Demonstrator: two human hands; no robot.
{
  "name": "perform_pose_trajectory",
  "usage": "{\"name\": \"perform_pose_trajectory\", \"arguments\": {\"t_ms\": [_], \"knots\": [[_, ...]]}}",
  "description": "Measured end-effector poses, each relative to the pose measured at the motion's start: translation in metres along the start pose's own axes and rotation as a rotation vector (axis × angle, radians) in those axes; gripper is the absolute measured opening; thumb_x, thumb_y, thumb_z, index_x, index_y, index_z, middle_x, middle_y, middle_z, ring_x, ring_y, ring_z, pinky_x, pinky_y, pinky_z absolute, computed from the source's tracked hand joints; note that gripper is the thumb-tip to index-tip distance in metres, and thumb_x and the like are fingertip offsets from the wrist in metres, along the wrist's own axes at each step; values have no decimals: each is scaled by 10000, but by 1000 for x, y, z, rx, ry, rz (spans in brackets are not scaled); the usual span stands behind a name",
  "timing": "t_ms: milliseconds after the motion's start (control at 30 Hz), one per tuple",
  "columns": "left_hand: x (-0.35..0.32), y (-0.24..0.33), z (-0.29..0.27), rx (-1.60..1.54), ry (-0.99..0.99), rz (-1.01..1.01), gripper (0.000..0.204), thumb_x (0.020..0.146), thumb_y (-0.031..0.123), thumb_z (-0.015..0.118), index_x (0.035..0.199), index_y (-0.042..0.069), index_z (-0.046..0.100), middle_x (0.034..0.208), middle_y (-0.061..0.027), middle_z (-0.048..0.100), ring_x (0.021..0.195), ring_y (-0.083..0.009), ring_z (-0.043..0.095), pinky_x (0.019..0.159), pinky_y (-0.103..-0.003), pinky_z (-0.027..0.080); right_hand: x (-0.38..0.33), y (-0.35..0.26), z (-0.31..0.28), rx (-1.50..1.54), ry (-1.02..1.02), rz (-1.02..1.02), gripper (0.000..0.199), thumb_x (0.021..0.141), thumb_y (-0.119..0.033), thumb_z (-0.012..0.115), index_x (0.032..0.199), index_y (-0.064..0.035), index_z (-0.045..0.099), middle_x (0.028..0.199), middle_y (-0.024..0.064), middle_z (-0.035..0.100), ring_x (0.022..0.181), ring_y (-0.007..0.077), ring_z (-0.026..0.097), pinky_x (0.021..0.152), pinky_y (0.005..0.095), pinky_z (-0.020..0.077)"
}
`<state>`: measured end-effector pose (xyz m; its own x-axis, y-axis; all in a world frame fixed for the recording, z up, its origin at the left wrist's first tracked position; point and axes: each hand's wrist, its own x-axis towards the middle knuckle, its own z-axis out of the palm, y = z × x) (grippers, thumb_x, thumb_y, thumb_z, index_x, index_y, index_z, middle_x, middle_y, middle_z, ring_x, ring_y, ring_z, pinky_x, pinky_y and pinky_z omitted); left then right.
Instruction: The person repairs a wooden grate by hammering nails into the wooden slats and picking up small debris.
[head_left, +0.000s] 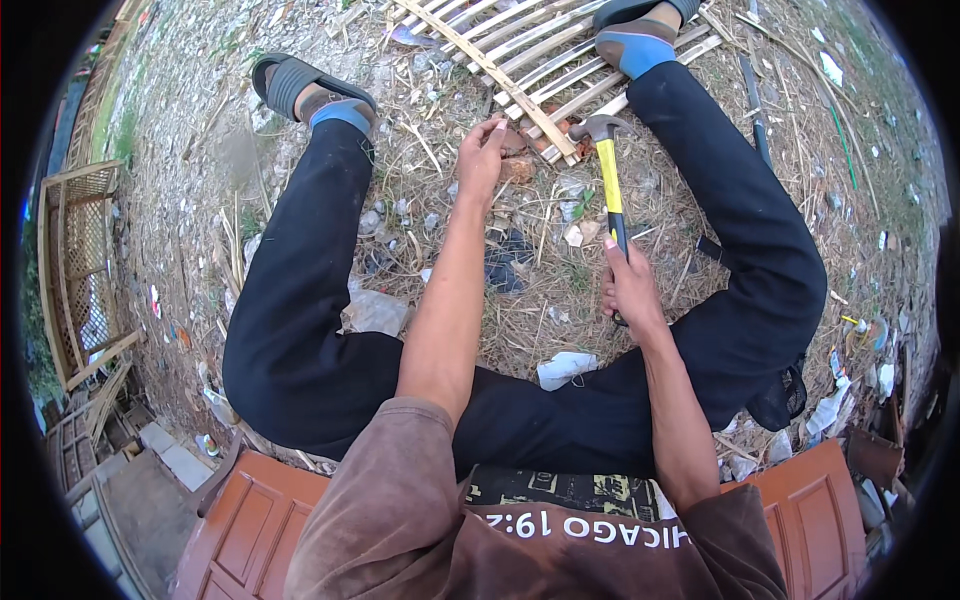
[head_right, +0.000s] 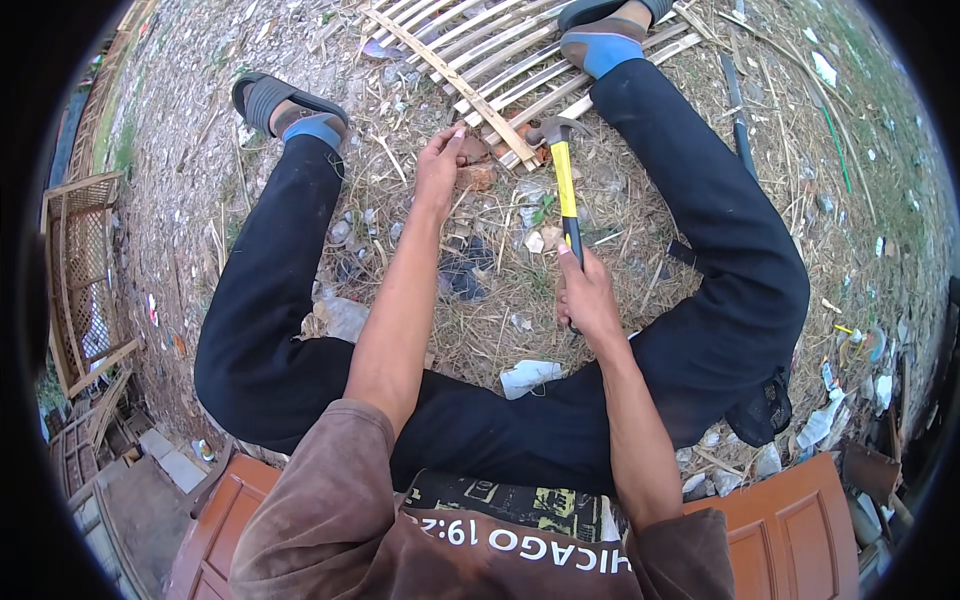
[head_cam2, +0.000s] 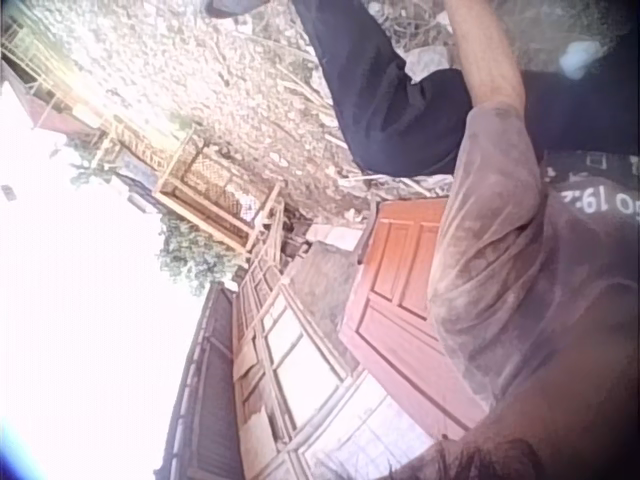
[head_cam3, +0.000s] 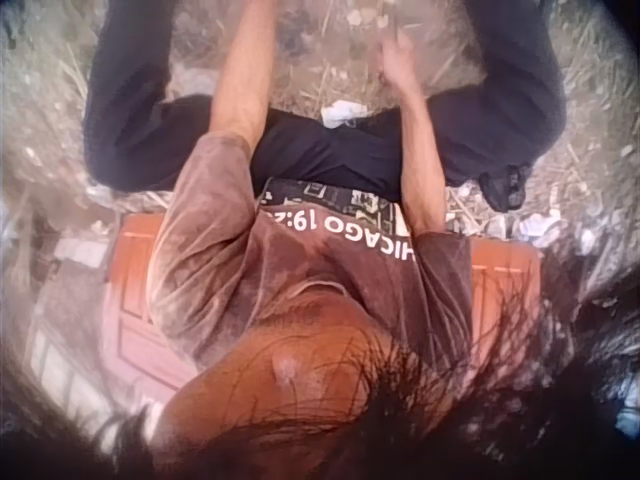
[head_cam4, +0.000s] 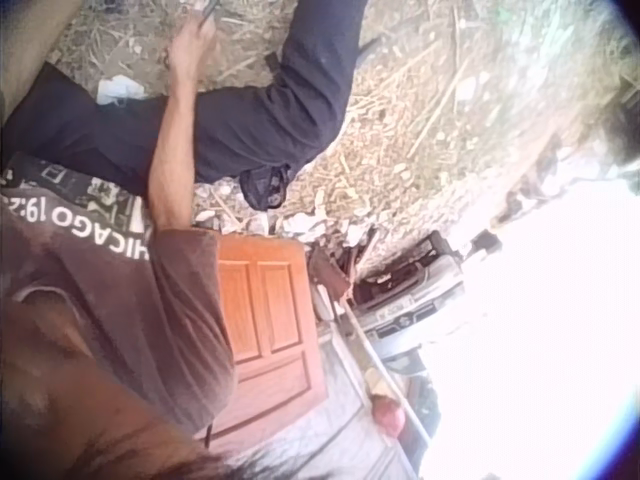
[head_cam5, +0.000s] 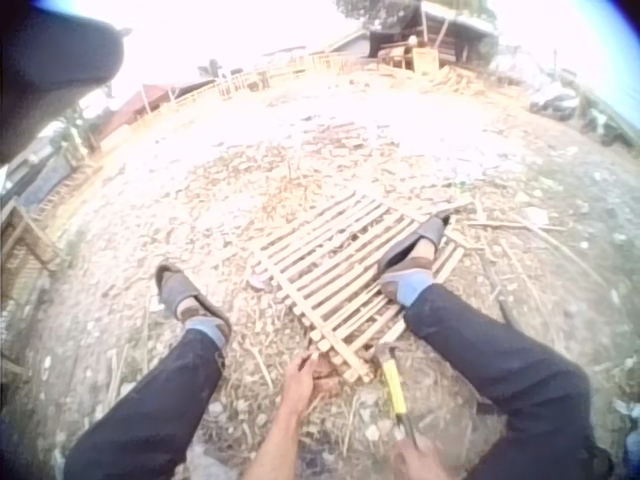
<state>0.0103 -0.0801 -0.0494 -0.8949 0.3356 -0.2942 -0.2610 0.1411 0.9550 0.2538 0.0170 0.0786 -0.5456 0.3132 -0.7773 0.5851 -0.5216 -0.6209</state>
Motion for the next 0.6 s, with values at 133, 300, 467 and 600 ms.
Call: {"name": "perform_pose_trajectory", "arguments": {"t_ms": [133,300,467,600], "knots": [[-2,1,-6,-238,28,-53,217,1001,217,562,1086,47,667,927,2,655,704,-52,509,671,-210,453,2,-13,-11,75,37,-230,338,1043,-411,455,904,-102,441,551,-48,335,410,53,352,386,234,344],[2,-1,4,-398,32,-73,227,1016,222,538,1086,24,624,937,-31,654,729,-65,566,669,-213,480,14,12,-7,-296,57,-172,376,1033,-419,472,933,-59,518,565,-23,400,442,74,413,412,261,353],[-2,-2,-14,-472,79,-43,238,1031,240,503,1060,28,608,900,-34,647,692,-71,580,649,-214,477,-7,-26,1,-255,41,-235,378,1018,-419,511,942,-50,539,589,-22,430,455,71,419,418,270,354],[-6,2,-1,-489,74,-87,241,1039,240,481,1049,28,597,888,-34,634,697,-79,582,644,-218,475,10,1,-5,-38,130,-410,407,1012,-432,518,920,-36,538,606,1,452,485,87,420,455,283,373]]}}
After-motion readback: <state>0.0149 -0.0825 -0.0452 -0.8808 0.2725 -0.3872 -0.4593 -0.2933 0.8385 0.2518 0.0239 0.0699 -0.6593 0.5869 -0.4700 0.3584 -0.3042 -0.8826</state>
